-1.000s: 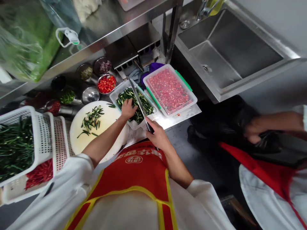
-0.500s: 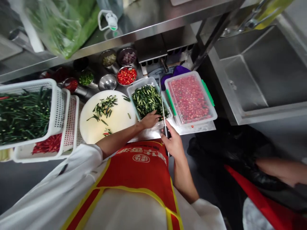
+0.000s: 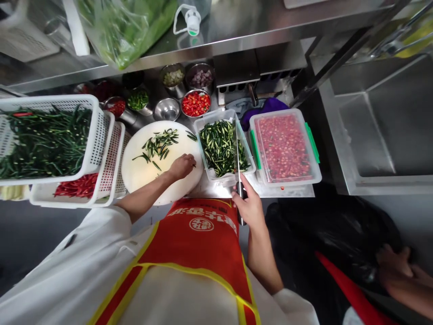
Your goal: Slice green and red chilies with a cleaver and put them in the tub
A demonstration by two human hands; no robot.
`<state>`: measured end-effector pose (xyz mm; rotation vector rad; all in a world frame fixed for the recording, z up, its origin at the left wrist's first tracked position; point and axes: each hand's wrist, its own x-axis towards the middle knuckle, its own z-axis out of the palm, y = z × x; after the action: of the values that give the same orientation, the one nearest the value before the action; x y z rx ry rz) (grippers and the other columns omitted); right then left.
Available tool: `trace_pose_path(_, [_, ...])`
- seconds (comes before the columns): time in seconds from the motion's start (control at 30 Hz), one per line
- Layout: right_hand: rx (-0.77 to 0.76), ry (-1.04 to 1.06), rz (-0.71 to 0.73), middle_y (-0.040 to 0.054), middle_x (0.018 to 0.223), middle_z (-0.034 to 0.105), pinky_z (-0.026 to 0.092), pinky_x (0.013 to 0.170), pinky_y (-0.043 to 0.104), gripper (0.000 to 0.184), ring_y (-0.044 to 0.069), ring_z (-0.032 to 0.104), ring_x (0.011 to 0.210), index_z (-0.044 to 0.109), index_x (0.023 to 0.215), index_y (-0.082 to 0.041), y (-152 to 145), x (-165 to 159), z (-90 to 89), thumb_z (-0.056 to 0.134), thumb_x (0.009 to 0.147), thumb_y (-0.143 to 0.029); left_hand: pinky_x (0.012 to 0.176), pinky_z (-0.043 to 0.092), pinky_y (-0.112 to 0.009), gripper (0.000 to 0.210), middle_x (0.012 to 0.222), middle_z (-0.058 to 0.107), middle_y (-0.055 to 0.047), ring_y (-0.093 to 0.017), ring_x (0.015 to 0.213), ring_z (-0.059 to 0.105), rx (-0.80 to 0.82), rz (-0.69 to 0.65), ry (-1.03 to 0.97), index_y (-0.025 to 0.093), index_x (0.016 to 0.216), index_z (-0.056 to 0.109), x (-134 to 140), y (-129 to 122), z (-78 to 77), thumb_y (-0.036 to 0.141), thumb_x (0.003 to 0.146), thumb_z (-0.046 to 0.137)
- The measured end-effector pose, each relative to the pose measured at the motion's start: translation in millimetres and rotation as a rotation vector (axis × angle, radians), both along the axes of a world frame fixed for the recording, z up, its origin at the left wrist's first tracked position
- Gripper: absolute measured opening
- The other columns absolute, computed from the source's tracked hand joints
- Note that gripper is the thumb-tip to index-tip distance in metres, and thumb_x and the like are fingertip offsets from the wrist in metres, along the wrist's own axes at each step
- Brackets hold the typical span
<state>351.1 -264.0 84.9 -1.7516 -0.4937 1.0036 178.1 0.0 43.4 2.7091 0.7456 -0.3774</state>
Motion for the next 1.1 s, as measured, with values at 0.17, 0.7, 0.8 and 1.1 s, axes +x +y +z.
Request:
trace_pose_path(0.17, [0.030,0.015,-0.014,-0.0005,0.094,0.062,0.050,0.052,0.025,0.070,0.009,0.054,0.055,0.046,0.147,-0.030,8,-1,2.7,0.066,0.080,-0.031,0.089,0.052,-0.032,0.022,0.102,0.067,-0.007,-0.020,0.099,0.061,-0.097,0.006,-0.235,0.019,0.105,0.070,20,-11,1.7,0.024,0.093,0.052])
trace_pose_path(0.7, [0.049,0.063,0.078,0.0004,0.098,0.062,0.051,0.051,0.026,0.074,0.009,0.055,0.055,0.040,0.150,-0.031,26,-4,-3.1,0.064,0.080,-0.028,0.107,0.038,-0.037,0.038,0.129,0.061,-0.009,-0.023,0.118,0.051,0.091,-0.008,-0.203,0.021,0.120,0.066,21,74,-28.7,0.028,0.099,0.035])
trace_pose_path(0.8, [0.032,0.116,0.135,0.0019,0.099,0.062,0.051,0.051,0.027,0.074,0.010,0.055,0.055,0.041,0.150,-0.030,37,-10,-6.3,0.064,0.079,-0.028,0.107,0.037,-0.040,0.033,0.126,0.063,-0.007,-0.024,0.122,0.049,0.061,-0.036,-0.176,0.025,0.109,0.071,2,79,-17.4,0.028,0.097,0.041])
trace_pose_path(1.1, [0.096,0.443,0.242,0.0020,0.096,0.062,0.046,0.045,0.026,0.084,0.012,0.053,0.057,0.035,0.153,-0.029,73,-34,-22.2,0.063,0.073,-0.025,0.117,0.029,-0.042,0.038,0.142,0.052,-0.008,-0.024,0.134,0.042,0.119,0.329,-0.253,0.023,0.121,0.066,-67,135,4.5,0.039,0.096,0.042])
